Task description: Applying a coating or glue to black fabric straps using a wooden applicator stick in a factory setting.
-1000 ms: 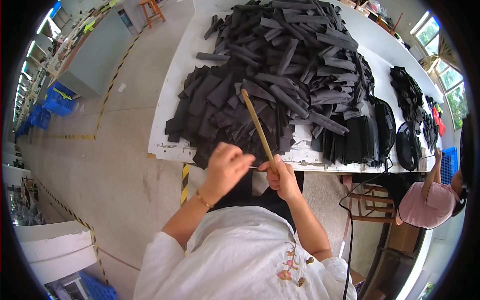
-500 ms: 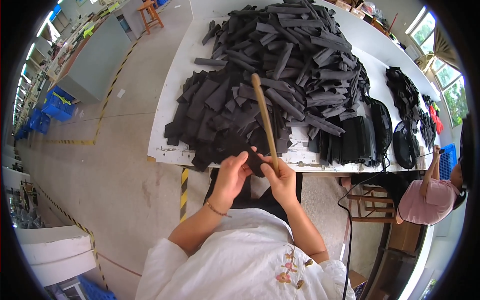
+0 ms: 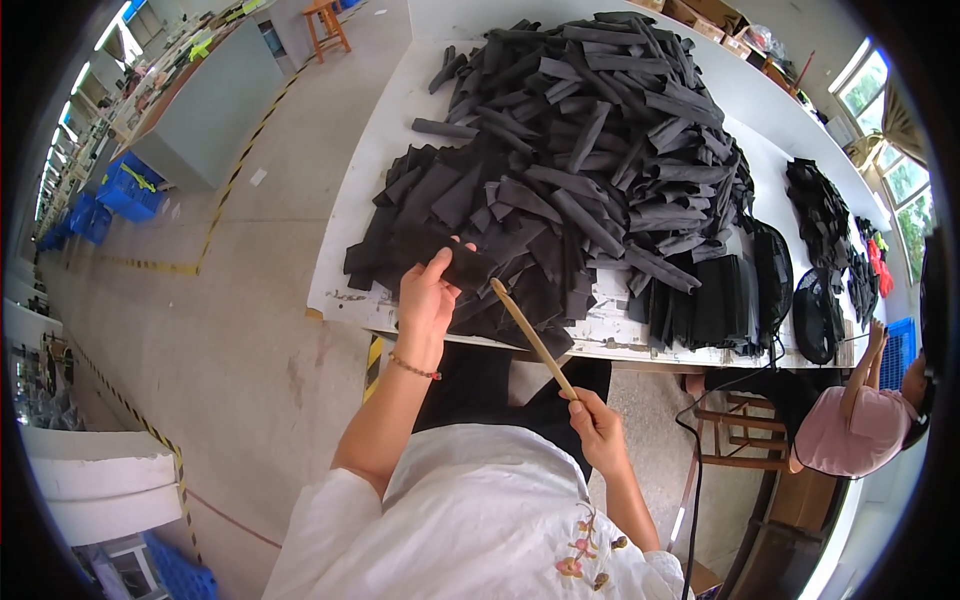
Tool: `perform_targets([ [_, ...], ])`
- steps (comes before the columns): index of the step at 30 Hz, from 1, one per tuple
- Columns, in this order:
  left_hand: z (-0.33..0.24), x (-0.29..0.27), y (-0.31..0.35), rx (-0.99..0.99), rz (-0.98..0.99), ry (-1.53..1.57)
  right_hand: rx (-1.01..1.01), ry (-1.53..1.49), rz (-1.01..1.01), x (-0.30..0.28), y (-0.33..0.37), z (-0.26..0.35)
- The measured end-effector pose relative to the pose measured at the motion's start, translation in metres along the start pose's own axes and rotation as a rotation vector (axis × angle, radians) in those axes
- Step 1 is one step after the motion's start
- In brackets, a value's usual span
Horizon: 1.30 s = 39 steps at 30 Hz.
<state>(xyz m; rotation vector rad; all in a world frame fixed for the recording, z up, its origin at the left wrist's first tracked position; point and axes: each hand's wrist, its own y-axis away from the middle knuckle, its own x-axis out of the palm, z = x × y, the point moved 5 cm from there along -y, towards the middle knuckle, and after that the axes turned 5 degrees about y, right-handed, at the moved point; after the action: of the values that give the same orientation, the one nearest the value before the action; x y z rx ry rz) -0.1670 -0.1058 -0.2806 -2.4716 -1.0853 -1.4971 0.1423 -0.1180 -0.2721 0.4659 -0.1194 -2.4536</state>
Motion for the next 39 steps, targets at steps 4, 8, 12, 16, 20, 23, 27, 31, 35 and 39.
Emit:
perform_targets([
  [4, 0.001, 0.002, 0.001, -0.016, 0.053, -0.04, -0.007, 0.003, -0.011, 0.0, -0.005, -0.004],
  [8, -0.001, 0.0, 0.001, -0.007, 0.07, -0.028, 0.001, 0.005, -0.004, 0.001, -0.003, -0.005],
  [12, 0.0, -0.001, 0.0, -0.037, 0.135, -0.02, -0.015, 0.033, -0.02, 0.0, -0.002, -0.005],
  [16, 0.002, 0.003, 0.003, -0.093, 0.155, -0.032, 0.014, 0.047, -0.028, -0.003, -0.004, -0.009],
  [20, 0.008, 0.008, 0.008, -0.137, 0.239, -0.097, -0.009, 0.124, -0.023, -0.005, -0.009, 0.0],
  [23, 0.024, 0.019, 0.027, -0.212, 0.34, -0.154, -0.015, 0.217, -0.032, 0.002, -0.021, 0.007],
  [27, 0.069, 0.017, 0.072, -0.341, 0.375, -0.21, -0.085, 0.007, -0.018, 0.032, -0.049, 0.006],
  [31, 0.073, 0.006, 0.074, -0.26, 0.348, -0.117, -0.107, -0.067, -0.016, 0.052, -0.058, 0.006],
  [35, 0.057, 0.025, 0.068, -0.122, 0.196, -0.1, -0.118, -0.034, -0.023, 0.074, -0.044, -0.001],
  [39, 0.054, 0.033, 0.066, -0.082, 0.122, -0.09, -0.139, 0.031, -0.049, 0.072, -0.032, 0.005],
])
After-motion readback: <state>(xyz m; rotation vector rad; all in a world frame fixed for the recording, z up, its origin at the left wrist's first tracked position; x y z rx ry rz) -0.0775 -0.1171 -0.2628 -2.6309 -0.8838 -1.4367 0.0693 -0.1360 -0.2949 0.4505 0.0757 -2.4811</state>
